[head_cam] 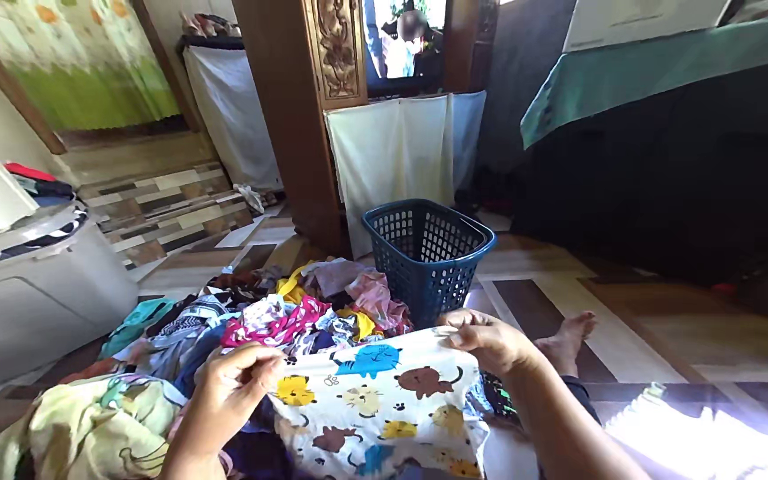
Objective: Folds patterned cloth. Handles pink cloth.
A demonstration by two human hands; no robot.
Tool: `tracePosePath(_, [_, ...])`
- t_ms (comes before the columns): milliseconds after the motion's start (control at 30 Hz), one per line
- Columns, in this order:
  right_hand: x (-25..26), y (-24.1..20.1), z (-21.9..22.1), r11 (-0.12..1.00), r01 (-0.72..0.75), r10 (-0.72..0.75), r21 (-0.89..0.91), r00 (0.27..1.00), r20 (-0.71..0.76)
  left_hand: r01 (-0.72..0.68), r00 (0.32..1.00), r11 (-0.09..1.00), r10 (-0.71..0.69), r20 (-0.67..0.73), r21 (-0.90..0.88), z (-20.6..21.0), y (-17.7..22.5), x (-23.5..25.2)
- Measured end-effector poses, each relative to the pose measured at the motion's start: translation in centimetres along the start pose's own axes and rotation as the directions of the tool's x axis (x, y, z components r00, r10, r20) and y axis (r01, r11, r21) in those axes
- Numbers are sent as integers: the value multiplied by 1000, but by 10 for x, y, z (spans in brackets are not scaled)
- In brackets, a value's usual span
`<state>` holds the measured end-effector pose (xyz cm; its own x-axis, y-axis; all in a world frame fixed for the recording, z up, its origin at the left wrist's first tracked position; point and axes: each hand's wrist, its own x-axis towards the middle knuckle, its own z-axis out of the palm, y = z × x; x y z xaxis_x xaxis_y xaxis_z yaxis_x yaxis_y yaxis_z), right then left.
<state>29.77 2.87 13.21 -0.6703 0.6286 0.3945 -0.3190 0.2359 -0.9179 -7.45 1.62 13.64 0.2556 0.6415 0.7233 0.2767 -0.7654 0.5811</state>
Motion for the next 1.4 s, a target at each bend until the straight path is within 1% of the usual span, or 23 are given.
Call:
tracePosePath(67, [-3,-11,-1,973,-128,135,-192,990,26,38,998,999,-39,-40,-17,1,-3,0])
tracePosePath(100, [-3,-18,1,917,-210,224,-338,975,2,50,996,998,-52,-66,-39,1,-4,1])
tracePosePath(167, [1,-25,9,713,-350,391,-607,918,-70,53,994,994,-62,-94,-93,0,-7,2])
tracePosePath(200, [3,-27,14,603,-390,462,-696,882,-94,45,994,992,-56,-95,-115,1,-8,3])
tracePosePath(267, [8,-28,23,447,-421,570,-789,814,-112,22,996,992,-31,-79,-121,5,-10,6])
tracePosePath(300, [9,-30,27,420,-416,598,-806,796,-99,4,998,995,-11,-70,-96,8,-12,9])
tracePosePath(333, [9,-33,29,429,-404,602,-808,795,-78,-18,998,999,15,-56,-51,9,-14,11])
tracePosePath(400, [2,-38,28,541,-334,510,-772,860,-15,-78,997,996,79,-25,54,10,-21,14])
tracePosePath(467, [-8,-41,21,670,-207,323,-713,946,29,-126,992,984,125,10,124,7,-26,17])
tracePosePath(533, [-12,-47,15,687,-108,164,-719,986,9,-154,988,968,150,32,201,4,-26,18])
tracePosePath(600, [-10,-50,15,585,-103,67,-805,995,-78,-150,989,925,146,38,350,6,-19,20])
tracePosePath(667, [-3,-49,22,444,-181,8,-877,980,-198,-137,990,867,134,41,480,10,-14,23])
tracePosePath(733, [6,-42,27,320,-207,-76,-924,967,-243,-124,991,833,133,22,539,12,-12,28])
tracePosePath(800, [12,-36,29,258,-198,-138,-945,961,-239,-115,988,820,152,-20,560,12,-14,32])
tracePosePath(867, [18,-39,34,313,-208,-68,-927,968,-240,-106,983,818,173,-67,565,13,-16,36])
tracePosePath(933, [24,-44,43,456,-199,72,-867,980,-187,-120,976,839,197,-91,531,17,-16,40])
tracePosePath(967, [28,-43,47,536,-167,101,-828,986,-133,-141,974,859,211,-89,493,22,-15,43])
tracePosePath(1067, [42,-33,59,705,-68,98,-706,995,3,-208,974,927,226,-22,313,44,-9,51])
tracePosePath(1133, [53,-32,66,762,-97,126,-641,992,1,-208,977,965,212,-5,159,60,-3,55])
tracePosePath(1200, [62,-30,67,822,-162,139,-546,987,-84,-144,988,989,146,-58,39,72,-2,54])
tracePosePath(1267, [70,-30,67,899,-250,168,-360,955,-245,-83,985,997,83,-151,7,83,1,45])
tracePosePath(1333, [76,-30,66,951,-282,203,-129,880,-430,-48,977,998,53,-208,31,93,9,27])
tracePosePath(1400, [80,-29,66,966,-253,238,49,800,-551,-54,977,997,62,-202,48,108,14,5])
